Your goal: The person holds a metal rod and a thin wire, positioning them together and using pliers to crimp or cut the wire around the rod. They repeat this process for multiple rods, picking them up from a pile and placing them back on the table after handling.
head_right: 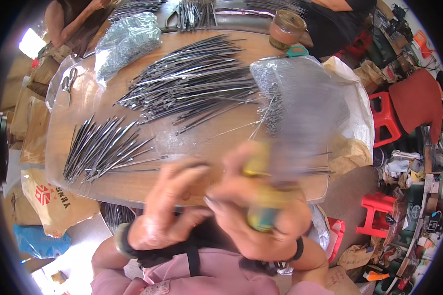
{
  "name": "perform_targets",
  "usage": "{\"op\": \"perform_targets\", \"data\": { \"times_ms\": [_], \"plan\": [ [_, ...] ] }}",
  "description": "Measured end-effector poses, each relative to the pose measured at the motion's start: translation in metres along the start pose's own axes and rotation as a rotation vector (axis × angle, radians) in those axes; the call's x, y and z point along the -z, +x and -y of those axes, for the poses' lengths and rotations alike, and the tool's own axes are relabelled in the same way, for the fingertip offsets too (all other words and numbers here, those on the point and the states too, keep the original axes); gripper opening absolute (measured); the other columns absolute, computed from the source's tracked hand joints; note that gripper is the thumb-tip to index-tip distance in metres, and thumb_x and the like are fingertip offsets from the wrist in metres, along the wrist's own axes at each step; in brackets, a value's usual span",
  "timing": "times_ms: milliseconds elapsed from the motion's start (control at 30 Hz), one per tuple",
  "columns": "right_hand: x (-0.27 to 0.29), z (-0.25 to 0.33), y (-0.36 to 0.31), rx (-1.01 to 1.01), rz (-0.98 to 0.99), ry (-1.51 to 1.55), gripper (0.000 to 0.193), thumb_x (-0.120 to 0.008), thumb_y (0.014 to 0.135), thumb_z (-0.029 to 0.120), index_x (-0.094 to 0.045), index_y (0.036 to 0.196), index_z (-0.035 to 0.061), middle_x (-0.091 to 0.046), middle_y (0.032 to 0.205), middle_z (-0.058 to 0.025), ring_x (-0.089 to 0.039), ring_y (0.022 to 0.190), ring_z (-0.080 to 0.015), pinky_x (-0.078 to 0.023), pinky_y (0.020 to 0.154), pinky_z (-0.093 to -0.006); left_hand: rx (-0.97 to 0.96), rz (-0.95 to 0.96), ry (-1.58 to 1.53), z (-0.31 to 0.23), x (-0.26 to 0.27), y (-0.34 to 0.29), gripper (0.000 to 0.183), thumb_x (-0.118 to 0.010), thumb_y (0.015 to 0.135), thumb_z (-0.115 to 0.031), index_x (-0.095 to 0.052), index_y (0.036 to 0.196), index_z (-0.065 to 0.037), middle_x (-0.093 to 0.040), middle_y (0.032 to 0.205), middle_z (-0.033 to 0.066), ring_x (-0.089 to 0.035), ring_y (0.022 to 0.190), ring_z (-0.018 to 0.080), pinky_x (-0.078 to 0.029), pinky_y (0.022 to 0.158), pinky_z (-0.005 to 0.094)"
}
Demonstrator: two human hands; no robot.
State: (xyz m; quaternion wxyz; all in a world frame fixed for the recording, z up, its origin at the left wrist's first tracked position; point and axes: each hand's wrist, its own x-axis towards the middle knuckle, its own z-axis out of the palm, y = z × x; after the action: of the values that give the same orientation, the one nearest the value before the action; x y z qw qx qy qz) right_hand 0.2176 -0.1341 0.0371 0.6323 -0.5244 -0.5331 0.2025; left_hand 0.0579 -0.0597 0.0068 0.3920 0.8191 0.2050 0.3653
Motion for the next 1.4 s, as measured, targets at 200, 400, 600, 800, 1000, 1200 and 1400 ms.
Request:
{"op": "perform_targets", "data": {
  "times_ms": [200,400,600,800,1000,1200,1400],
  "plan": [
    [0.026,-0.002,-0.037,-0.341,-0.178,0.298,0.006,-0.069,0.079,-0.003,-0.065,0.083,0.0,-0.054,0.106,-0.0113,-0.059,0.084,-0.0165,-0.049,0.074,-0.03,-0.023,0.178,-0.094,0.011,-0.018,-0.006,0.042,-0.063,0.075,0.007,-0.063,0.114,-0.008,-0.05,0.071,0.007,-0.055,0.06,0.0276,-0.044,0.051,0.0371],
    [0.056,-0.025,-0.045,-0.249,0.17,-0.408,0.01,-0.071,0.082,-0.002,-0.067,0.091,-0.0032,-0.061,0.103,-0.0094,-0.063,0.085,-0.0178,-0.052,0.072,-0.031,-0.084,0.239,0.204,0.046,0.001,0.009,0.024,-0.068,0.077,-0.007,-0.065,0.101,-0.007,-0.055,0.083,0.0109,-0.058,0.083,0.0325,-0.05,0.068,0.0422],
    [0.079,-0.041,-0.061,-0.667,-0.202,0.426,0.015,-0.07,0.087,0.01,-0.062,0.096,0.0025,-0.056,0.11,-0.0113,-0.057,0.086,-0.0177,-0.046,0.073,-0.0311,0.083,0.29,0.715,0.096,0.011,0.05,0.018,-0.07,0.078,-0.008,-0.065,0.094,-0.002,-0.058,0.087,0.0123,-0.059,0.085,0.035,-0.05,0.072,0.0424],
    [0.081,-0.042,-0.072,-0.809,-0.332,1.041,0.021,-0.071,0.084,0.018,-0.053,0.08,0.0084,-0.047,0.097,-0.0058,-0.047,0.077,-0.0143,-0.04,0.062,-0.0281,0.062,0.213,0.626,0.086,0.027,0.048,0.012,-0.065,0.079,-0.003,-0.06,0.09,-0.001,-0.056,0.083,0.0144,-0.059,0.078,0.0347,-0.049,0.067,0.0433],
    [0.079,-0.04,-0.089,-0.804,-0.243,0.835,0.021,-0.074,0.079,0.013,-0.062,0.088,-0.0014,-0.054,0.107,-0.0136,-0.053,0.076,-0.0186,-0.043,0.068,-0.0323,0.658,-0.05,-0.09,0.052,0.06,-0.012,0.01,-0.059,0.094,-0.003,-0.061,0.102,0.003,-0.061,0.076,0.0063,-0.059,0.057,0.0144,-0.045,0.048,0.0284],
    [0.073,-0.028,-0.074,-0.703,-0.205,0.387,0.016,-0.07,0.079,0.011,-0.063,0.087,-0.0007,-0.056,0.108,-0.0137,-0.055,0.08,-0.017,-0.046,0.074,-0.0289,1.088,-0.334,-1.192,0.018,0.036,-0.058,0.033,-0.064,0.093,-0.012,-0.057,0.121,0.004,-0.061,0.078,0.0105,-0.059,0.054,0.0225,-0.046,0.044,0.0312],
    [0.095,-0.014,-0.05,-0.376,-0.05,-0.08,0.022,-0.077,0.079,0.016,-0.065,0.089,-0.0014,-0.055,0.107,-0.0143,-0.052,0.085,-0.0144,-0.043,0.079,-0.0282,1.069,0.018,-1.551,0.012,-0.001,-0.058,0.039,-0.068,0.09,-0.007,-0.055,0.124,0.004,-0.064,0.08,0.0136,-0.065,0.064,0.0244,-0.048,0.052,0.0304]
  ]
}}
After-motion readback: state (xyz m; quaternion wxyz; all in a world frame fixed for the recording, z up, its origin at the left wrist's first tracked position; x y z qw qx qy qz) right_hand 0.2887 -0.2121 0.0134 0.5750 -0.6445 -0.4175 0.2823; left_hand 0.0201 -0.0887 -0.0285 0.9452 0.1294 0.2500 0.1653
